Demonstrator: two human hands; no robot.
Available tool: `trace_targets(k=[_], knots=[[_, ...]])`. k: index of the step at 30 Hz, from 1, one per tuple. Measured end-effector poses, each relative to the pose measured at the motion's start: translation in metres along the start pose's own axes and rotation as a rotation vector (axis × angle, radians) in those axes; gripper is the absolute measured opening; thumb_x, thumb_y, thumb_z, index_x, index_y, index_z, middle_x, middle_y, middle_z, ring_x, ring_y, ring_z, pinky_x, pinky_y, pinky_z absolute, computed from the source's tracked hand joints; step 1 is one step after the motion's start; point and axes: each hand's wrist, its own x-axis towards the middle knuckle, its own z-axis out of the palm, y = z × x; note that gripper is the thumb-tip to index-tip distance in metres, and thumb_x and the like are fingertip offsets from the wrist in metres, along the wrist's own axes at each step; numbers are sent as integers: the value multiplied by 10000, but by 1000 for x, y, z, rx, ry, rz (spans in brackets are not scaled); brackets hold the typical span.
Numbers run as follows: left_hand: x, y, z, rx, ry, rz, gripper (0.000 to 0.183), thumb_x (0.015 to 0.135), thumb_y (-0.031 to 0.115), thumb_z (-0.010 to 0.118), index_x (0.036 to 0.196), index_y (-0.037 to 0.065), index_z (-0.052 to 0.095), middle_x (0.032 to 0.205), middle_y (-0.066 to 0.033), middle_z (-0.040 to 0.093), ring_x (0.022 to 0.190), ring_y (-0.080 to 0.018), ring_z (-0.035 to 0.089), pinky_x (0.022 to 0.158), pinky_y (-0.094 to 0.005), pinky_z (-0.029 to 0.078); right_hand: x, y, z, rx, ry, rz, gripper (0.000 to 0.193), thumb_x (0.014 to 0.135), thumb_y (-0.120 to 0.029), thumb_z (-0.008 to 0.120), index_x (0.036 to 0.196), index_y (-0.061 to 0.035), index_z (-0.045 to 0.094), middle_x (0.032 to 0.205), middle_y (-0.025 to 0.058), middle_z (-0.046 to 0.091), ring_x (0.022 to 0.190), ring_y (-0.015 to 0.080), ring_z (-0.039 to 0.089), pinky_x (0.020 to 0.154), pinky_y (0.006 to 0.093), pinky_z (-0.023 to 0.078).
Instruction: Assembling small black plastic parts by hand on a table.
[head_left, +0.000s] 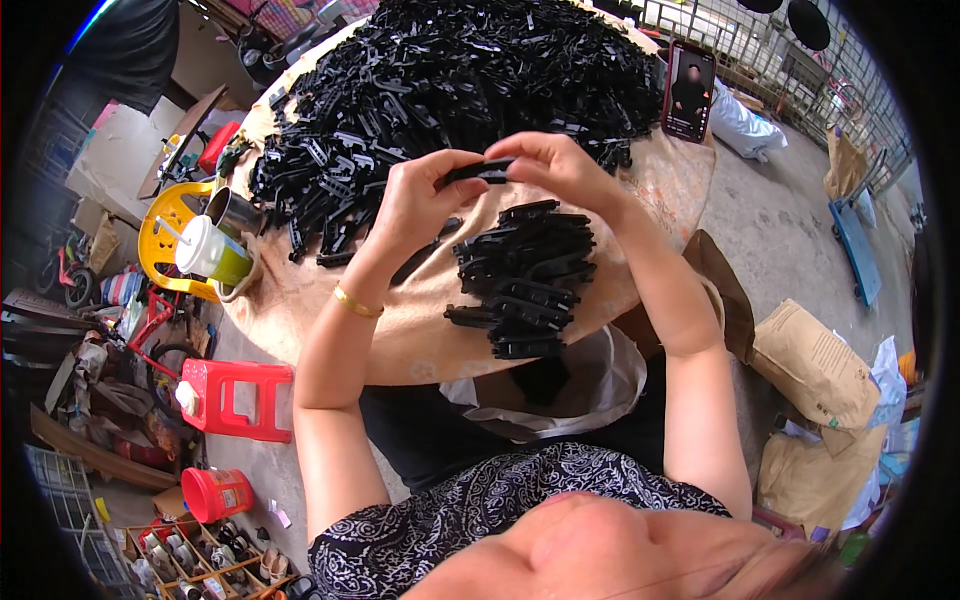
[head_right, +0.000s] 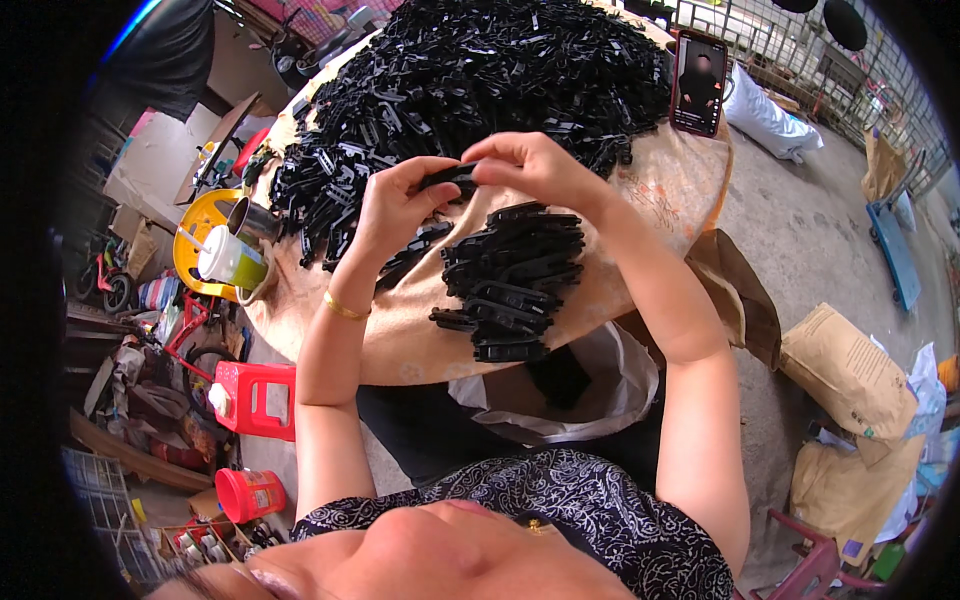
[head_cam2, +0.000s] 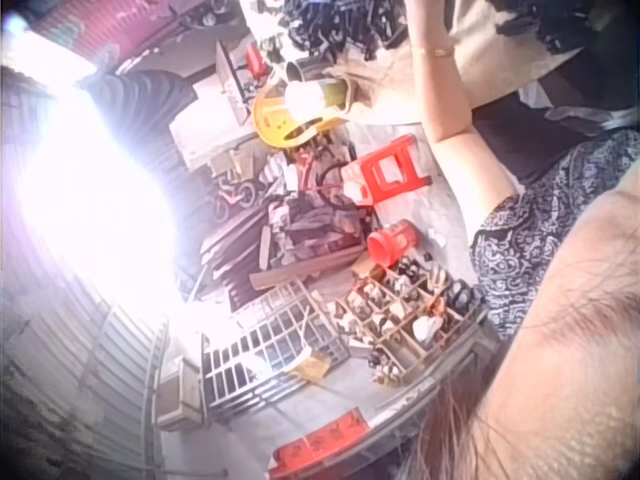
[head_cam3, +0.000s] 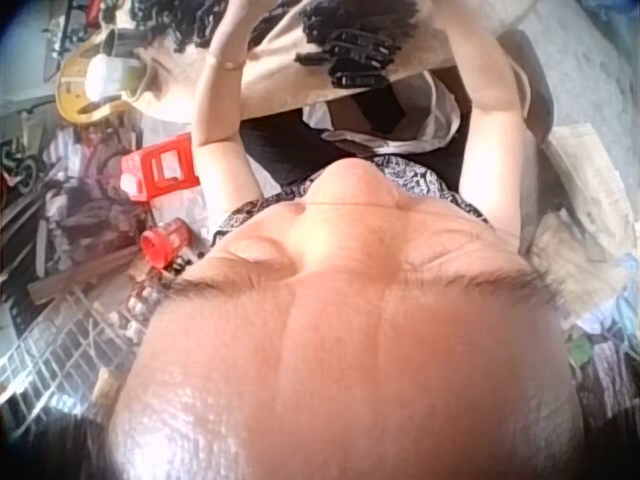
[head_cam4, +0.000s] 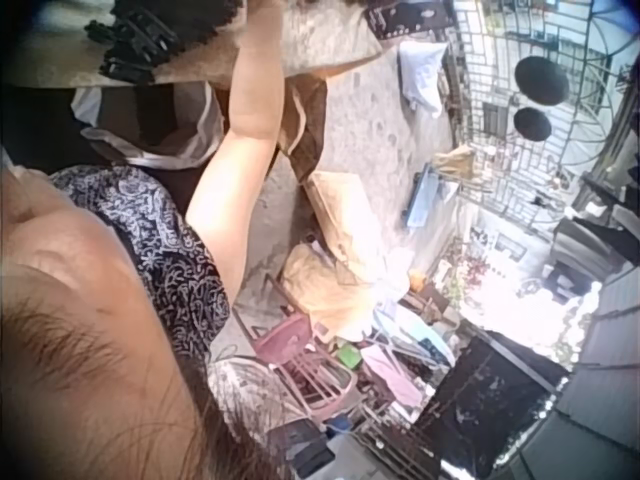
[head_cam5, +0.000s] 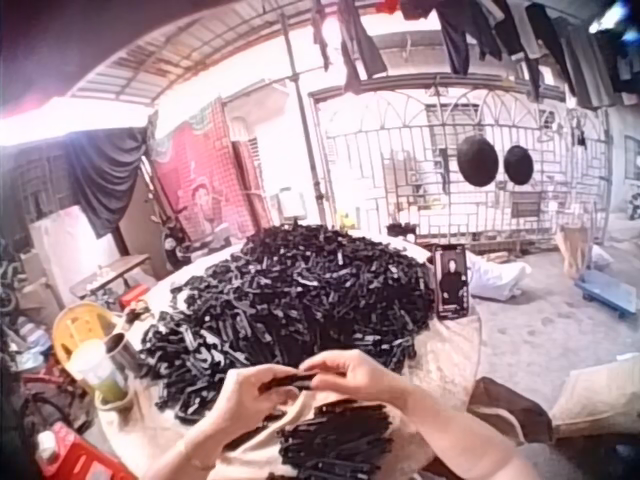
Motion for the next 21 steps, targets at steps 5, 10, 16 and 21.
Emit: trace_targets(k=[5, 10, 16, 21], knots=[[-24, 21, 13, 287, -246, 303, 337, 709, 98, 759, 1027, 39, 665, 947, -75, 663, 794, -163, 585, 675, -277, 476, 5, 22, -19, -300, 240, -50, 349, 854, -358, 639, 988, -37, 673, 863, 78, 674, 774, 137, 633, 713, 273, 505], [-35, 7, -4, 235, -249, 228, 262, 787, 202, 699, 978, 26, 666, 922, -80, 624, 879, -219, 562, 699, -315, 475, 5, 37, -4, -1247, 262, -122, 317, 733, -338, 720, 846, -51, 642, 800, 102, 643, 774, 281, 629, 660, 358, 507], [-35, -23, -12, 1022, -151, -4, 212, 752, 167, 688, 915, 32, 678, 882, -112, 566, 926, -283, 510, 828, -366, 439, 17, 35, 12, -1399, 265, 107, 245, 753, -280, 676, 764, -43, 614, 807, 128, 654, 793, 263, 649, 690, 367, 536], [-21, -29, 6, 1066, -82, 44, 172, 758, 156, 675, 861, 25, 634, 882, -129, 582, 918, -294, 531, 791, -381, 458, 15, 34, 9, -1334, 356, 124, 135, 703, -146, 621, 776, -33, 618, 816, 139, 654, 809, 289, 647, 715, 376, 535]])
